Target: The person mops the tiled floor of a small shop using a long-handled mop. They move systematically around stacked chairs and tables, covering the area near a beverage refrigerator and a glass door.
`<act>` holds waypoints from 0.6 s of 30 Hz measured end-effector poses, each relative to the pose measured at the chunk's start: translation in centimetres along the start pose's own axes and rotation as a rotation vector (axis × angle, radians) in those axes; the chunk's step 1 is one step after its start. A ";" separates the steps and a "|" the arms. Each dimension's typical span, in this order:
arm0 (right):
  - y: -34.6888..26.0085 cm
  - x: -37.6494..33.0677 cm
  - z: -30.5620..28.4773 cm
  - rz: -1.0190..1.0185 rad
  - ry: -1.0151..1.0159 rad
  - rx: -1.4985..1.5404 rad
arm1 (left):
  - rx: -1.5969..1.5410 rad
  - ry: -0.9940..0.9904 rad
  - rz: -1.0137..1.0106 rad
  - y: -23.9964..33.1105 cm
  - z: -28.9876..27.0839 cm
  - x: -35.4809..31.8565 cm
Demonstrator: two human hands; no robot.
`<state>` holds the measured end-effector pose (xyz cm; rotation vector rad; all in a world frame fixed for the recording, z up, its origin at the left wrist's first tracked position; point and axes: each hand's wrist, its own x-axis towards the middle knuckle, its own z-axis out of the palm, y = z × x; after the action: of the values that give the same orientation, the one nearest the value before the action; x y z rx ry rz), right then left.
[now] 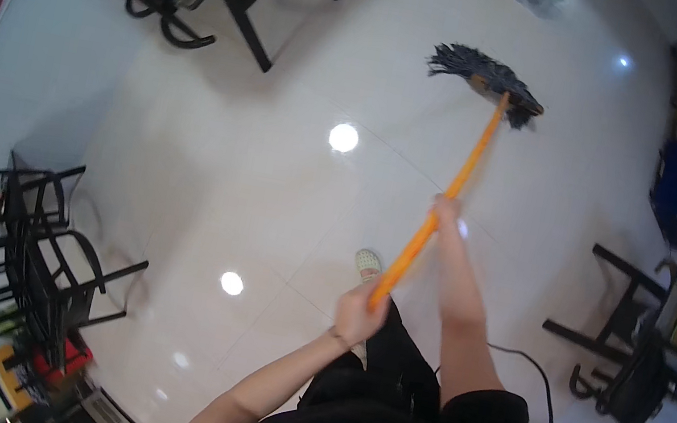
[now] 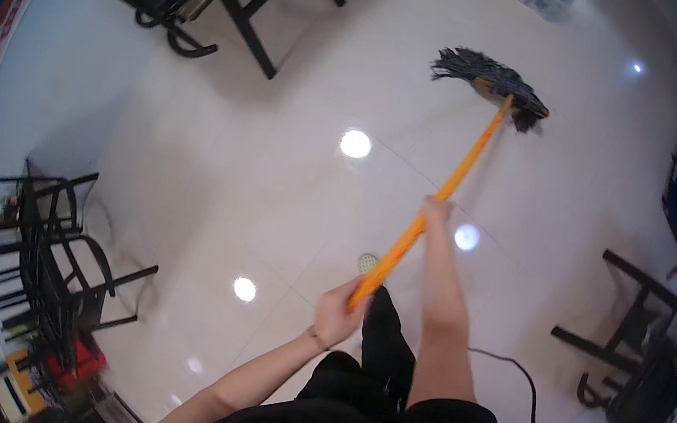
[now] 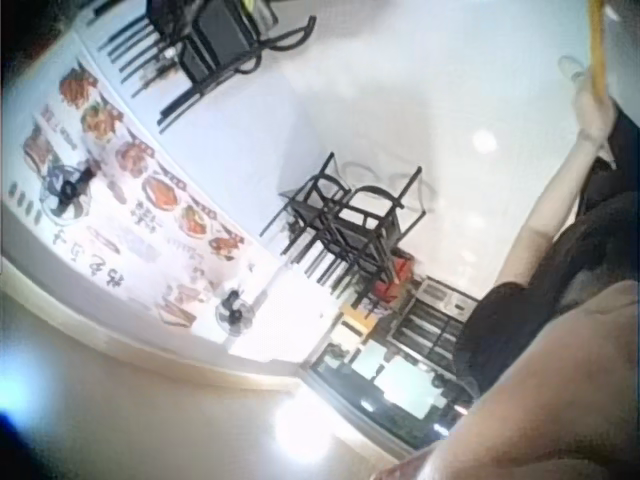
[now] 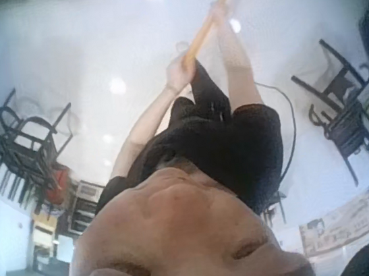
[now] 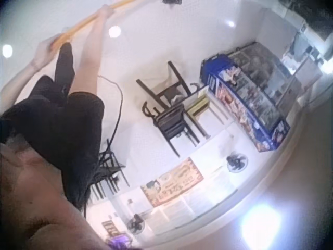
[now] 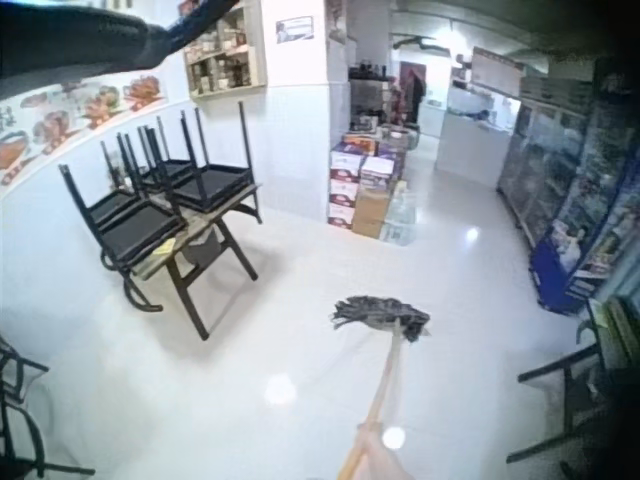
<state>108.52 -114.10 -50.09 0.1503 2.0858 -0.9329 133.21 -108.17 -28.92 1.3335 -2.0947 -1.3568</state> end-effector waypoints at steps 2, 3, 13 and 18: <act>8.8 1.3 0.4 -0.020 0.212 -0.161 | -0.100 -0.070 0.016 -3.0 -1.3 -3.9; 7.7 -6.2 4.7 0.054 0.006 -0.010 | -0.047 -0.035 -0.055 -5.2 -4.7 -6.9; 18.9 -28.5 10.2 0.358 -0.079 0.149 | 0.113 -0.137 -0.067 -7.6 -19.3 -24.2; 19.5 -36.6 9.4 0.528 -0.180 0.346 | 0.233 -0.178 -0.017 -3.9 -24.1 -28.4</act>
<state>146.29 -98.76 -38.06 0.7309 1.5860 -0.9234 166.12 -98.37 -14.01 1.3640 -2.4293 -1.3127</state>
